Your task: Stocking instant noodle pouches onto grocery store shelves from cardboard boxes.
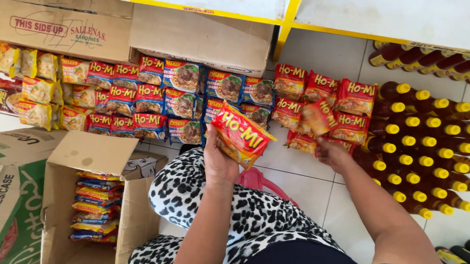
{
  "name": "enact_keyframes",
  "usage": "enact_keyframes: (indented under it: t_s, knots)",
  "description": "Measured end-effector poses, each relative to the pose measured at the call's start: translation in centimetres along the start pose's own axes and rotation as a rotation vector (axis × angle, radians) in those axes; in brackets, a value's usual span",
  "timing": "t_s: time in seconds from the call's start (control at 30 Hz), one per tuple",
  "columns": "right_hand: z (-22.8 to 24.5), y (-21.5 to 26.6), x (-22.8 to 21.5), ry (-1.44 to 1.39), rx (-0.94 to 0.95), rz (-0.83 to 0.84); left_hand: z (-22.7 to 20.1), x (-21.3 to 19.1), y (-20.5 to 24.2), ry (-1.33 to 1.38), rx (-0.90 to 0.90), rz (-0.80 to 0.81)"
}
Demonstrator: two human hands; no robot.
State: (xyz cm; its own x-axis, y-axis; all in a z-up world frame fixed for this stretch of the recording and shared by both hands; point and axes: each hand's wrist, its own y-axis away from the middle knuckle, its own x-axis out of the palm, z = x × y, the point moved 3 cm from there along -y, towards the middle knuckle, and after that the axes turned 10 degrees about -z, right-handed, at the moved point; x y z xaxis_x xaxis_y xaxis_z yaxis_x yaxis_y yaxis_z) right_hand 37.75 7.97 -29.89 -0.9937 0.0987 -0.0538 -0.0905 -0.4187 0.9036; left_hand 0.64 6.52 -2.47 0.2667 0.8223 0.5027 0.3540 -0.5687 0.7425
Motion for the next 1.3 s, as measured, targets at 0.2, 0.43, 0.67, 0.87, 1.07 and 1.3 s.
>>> enact_keyframes:
  t_s: [0.2,0.43,0.67,0.87,1.07,1.3]
  knots:
    - [-5.6,-2.2,11.4,0.202,-0.048,0.138,-1.8,0.5,-1.0,-0.048,-0.055,0.080]
    - [-9.2,-7.7,19.5,0.553,-0.197,-0.048,-4.0,-0.4,-1.8,0.102,0.030,-0.001]
    - [-2.0,-3.0,23.3,0.535,-0.458,-0.316,-6.9,-1.2,-1.2,0.147,0.123,-0.233]
    - [4.9,-10.4,32.3,0.177,-0.502,-0.094,-6.5,-3.2,-2.3,0.035,0.193,-0.497]
    - [8.1,-12.1,36.9,0.421,-0.398,-0.323,-5.9,-4.3,-3.3,-0.002,0.221,-0.497]
    - [9.9,-8.5,37.8,0.384,-0.427,-0.335,-5.9,-3.9,-3.7,0.038,0.169,-0.468]
